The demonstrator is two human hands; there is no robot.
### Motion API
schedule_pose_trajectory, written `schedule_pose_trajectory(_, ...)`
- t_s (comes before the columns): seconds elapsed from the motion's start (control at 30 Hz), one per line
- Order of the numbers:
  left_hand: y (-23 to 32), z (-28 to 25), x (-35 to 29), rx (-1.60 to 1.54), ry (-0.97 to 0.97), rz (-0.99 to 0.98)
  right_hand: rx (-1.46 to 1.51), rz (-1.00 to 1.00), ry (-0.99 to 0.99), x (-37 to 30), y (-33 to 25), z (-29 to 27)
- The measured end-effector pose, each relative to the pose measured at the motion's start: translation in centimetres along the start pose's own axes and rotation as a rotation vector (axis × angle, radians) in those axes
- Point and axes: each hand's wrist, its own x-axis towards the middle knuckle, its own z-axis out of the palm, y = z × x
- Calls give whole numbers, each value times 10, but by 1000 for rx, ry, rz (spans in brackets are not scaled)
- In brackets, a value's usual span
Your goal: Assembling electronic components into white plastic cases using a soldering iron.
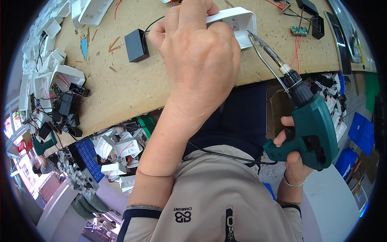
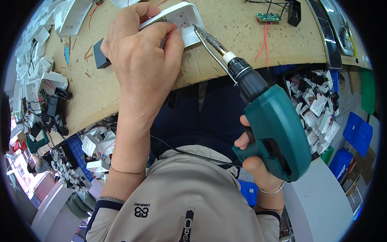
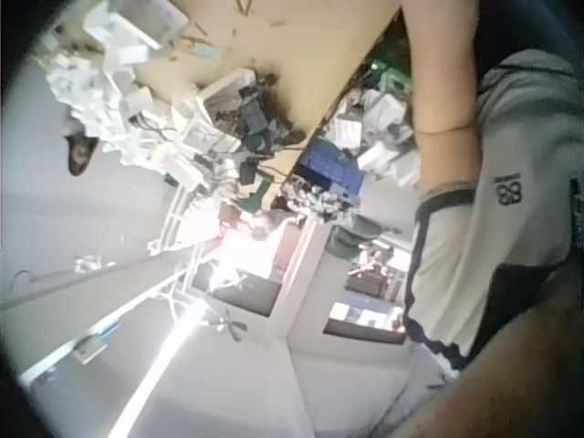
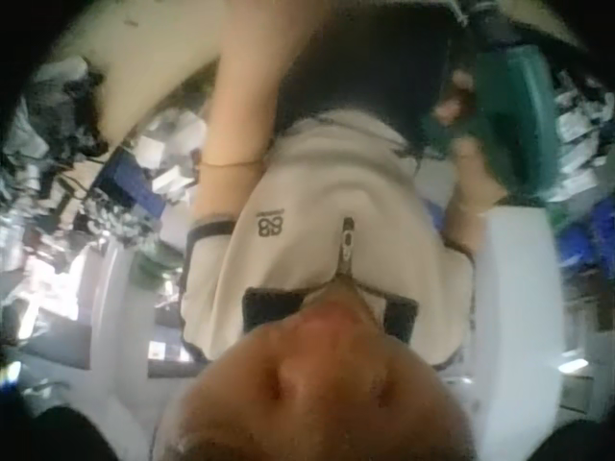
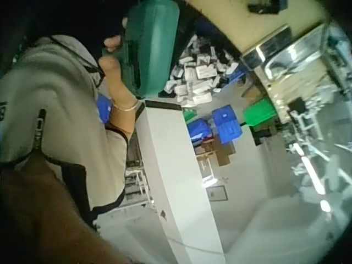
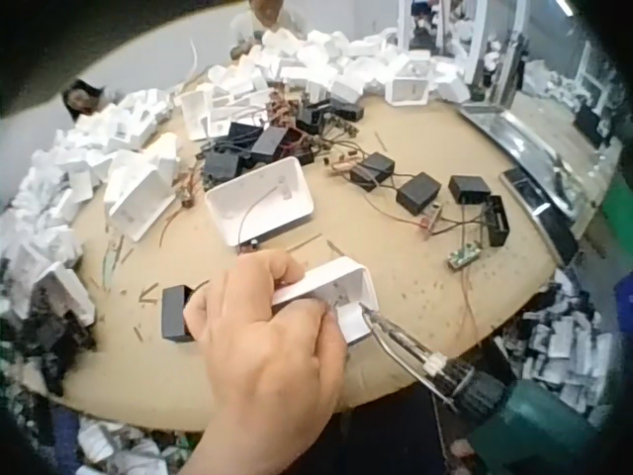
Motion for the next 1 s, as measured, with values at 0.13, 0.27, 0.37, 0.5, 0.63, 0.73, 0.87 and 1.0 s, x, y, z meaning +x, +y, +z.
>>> schedule_pose_trajectory(0.13,5,0,2,20,-24,-14,-3,9,-16,3,-2,3)
schedule_pose_trajectory(0.27,7,1,2,27,-43,-35,-26,19,-29,7,0,0)
schedule_pose_trajectory(0.37,9,-4,4,39,-60,-46,-16,40,-17,8,-1,1)
schedule_pose_trajectory(0.5,8,-2,4,55,-82,-63,-28,30,-30,10,-2,1)
schedule_pose_trajectory(0.63,13,1,5,72,-105,-81,-24,22,-30,12,-2,1)
schedule_pose_trajectory(0.73,15,2,5,84,-122,-94,-29,18,-38,14,-3,3)
schedule_pose_trajectory(0.87,16,1,5,96,-142,-111,-52,33,-46,17,-4,0)
schedule_pose_trajectory(1.0,18,-1,7,112,-165,-125,-28,47,-55,17,-4,0)
